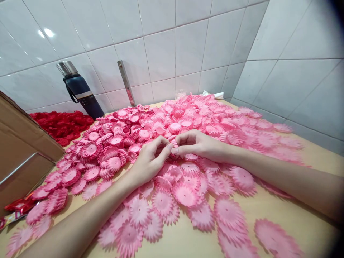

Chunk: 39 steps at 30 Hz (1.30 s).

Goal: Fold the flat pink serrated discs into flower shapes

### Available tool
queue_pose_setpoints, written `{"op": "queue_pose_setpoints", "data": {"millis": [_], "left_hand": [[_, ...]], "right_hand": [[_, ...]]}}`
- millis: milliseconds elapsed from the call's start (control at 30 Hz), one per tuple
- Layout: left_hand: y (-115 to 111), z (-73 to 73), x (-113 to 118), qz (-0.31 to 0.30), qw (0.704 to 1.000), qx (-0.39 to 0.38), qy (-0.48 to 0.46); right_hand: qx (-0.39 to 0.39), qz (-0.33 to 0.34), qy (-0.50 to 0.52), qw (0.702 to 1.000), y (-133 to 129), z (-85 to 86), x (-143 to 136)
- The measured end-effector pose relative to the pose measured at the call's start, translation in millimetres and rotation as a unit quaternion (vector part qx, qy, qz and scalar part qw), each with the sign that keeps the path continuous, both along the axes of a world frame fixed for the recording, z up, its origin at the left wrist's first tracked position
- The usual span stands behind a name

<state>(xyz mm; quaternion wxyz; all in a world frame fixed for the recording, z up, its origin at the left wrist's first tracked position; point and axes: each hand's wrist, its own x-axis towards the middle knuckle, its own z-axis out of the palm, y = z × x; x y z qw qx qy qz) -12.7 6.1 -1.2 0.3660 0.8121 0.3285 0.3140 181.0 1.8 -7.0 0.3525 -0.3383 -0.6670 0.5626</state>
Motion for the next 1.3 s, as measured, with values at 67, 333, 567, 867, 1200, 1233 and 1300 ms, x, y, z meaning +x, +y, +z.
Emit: {"op": "queue_pose_setpoints", "data": {"millis": [67, 333, 567, 867, 1200, 1233, 1300], "left_hand": [[0, 0.6, 0, 0.001, 1.0, -0.001, 0.002], [-1, -0.5, -1, -0.001, 1.0, -0.005, 0.0], [0, -0.6, 0, 0.003, 0.999, -0.038, -0.039], [0, -5.5, 0, -0.008, 0.989, -0.111, -0.096], [-3, -1.1, 0, -0.006, 0.985, -0.116, -0.126], [-3, -1.1, 0, -0.007, 0.984, -0.118, -0.13], [-3, -1.8, 0, -0.006, 0.984, -0.12, -0.134]], "right_hand": [[0.001, -0.002, -0.003, 1.0, 0, 0.7, 0], [-0.002, -0.004, 0.001, 1.0, -1, 0.9, -1], [-0.017, -0.007, 0.018, 1.0, -1, 0.5, 0], [-0.082, 0.001, 0.116, 0.99, 7, -8.7, 1], [-0.107, -0.001, 0.136, 0.985, 6, -4.2, 1], [-0.111, 0.0, 0.14, 0.984, 6, -4.2, 1], [-0.116, 0.002, 0.145, 0.983, 5, -4.5, 1]]}}
